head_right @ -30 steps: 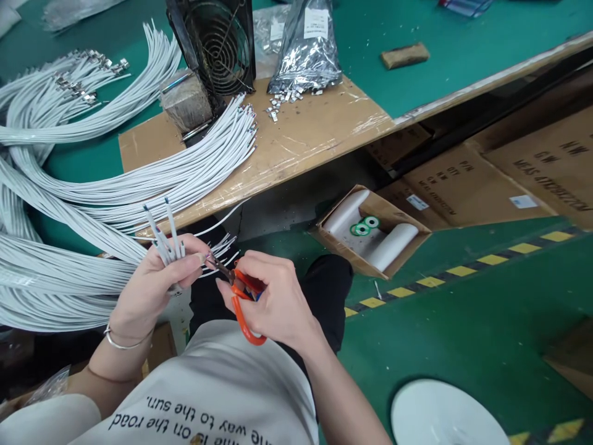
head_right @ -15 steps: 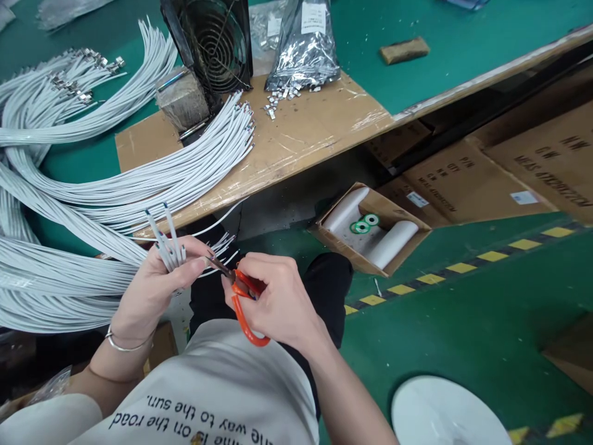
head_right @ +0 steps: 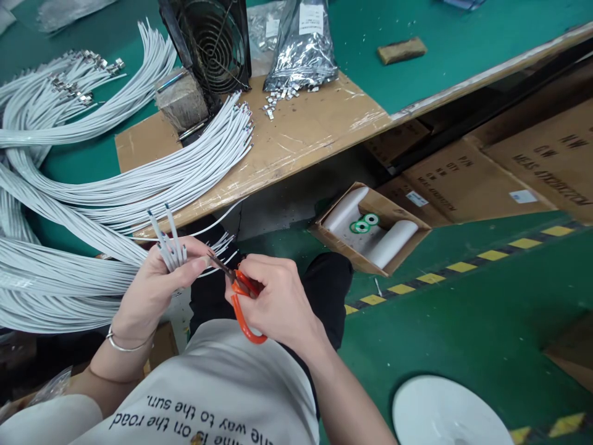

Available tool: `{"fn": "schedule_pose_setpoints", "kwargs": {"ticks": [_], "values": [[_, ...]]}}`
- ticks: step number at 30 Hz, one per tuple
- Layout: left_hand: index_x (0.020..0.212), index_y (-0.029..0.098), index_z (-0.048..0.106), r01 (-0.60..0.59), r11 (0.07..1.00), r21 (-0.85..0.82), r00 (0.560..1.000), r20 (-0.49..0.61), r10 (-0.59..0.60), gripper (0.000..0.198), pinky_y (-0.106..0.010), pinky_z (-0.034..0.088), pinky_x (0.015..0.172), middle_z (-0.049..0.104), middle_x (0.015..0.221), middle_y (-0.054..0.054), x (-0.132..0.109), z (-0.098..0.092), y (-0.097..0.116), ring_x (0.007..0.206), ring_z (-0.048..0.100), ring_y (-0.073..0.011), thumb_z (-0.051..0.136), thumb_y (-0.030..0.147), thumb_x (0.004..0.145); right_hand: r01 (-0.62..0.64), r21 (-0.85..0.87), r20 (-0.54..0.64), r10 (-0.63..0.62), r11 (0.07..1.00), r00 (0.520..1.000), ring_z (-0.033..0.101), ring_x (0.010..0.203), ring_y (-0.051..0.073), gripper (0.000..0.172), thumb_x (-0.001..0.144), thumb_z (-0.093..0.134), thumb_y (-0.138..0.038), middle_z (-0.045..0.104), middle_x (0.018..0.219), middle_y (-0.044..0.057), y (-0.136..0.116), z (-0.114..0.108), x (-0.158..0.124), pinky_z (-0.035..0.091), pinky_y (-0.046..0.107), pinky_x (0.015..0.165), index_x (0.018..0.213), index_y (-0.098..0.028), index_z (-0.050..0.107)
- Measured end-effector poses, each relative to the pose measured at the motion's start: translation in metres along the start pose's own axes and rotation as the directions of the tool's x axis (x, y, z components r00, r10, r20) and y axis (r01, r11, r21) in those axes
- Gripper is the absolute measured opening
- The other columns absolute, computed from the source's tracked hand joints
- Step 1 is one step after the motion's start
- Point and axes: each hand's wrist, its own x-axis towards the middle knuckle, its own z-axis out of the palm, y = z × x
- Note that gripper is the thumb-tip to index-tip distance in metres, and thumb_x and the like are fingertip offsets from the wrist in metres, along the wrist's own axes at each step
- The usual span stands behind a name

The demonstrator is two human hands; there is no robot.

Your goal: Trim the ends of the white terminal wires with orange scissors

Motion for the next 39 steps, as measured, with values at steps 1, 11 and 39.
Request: {"fn": "schedule_pose_setpoints", "kwargs": {"ticks": [1, 11, 39], "values": [[0.089, 0.019, 0.087, 0.001, 1.0, -0.008, 1.0, 0.003, -0.001, 0.022, -0.026, 0.042, 0.061, 0.069, 0.072, -0.002, 0.0, 0.0, 0.0, 0.064, 0.051, -0.013, 0.085, 0.04, 0.091, 0.004, -0.004, -0.005, -0.004, 1.0, 1.0, 0.025, 0.053, 0.008, 0.044, 0.08, 0.068, -0.007, 0.034, 0.058, -0.007, 0.0, 0.0, 0.0, 0.02, 0.028, 0.048, 0.059, -0.022, 0.033], [0.093, 0.017, 0.087, 0.052, 0.989, -0.141, 0.997, 0.056, -0.045, 0.027, -0.024, 0.028, 0.046, 0.07, 0.068, -0.002, 0.002, -0.001, 0.005, 0.051, 0.034, -0.0077, 0.086, 0.044, 0.09, -0.069, 0.092, -0.123, 0.08, 0.993, 0.989, 0.031, 0.052, 0.008, 0.047, 0.092, 0.078, -0.029, 0.043, 0.058, -0.005, 0.009, -0.005, -0.001, 0.021, 0.027, 0.047, 0.058, -0.02, 0.047], [0.093, 0.018, 0.076, 0.081, 0.962, -0.259, 0.997, 0.009, -0.082, 0.027, -0.018, 0.029, 0.043, 0.062, 0.065, 0.003, 0.003, 0.002, -0.002, 0.048, 0.041, -0.0055, 0.091, 0.039, 0.087, -0.102, 0.177, -0.408, 0.168, 0.979, 0.897, 0.048, 0.055, 0.015, 0.023, 0.092, 0.083, -0.03, 0.057, 0.059, -0.001, 0.008, -0.009, -0.008, 0.038, 0.032, 0.052, 0.071, -0.024, 0.076]]}}
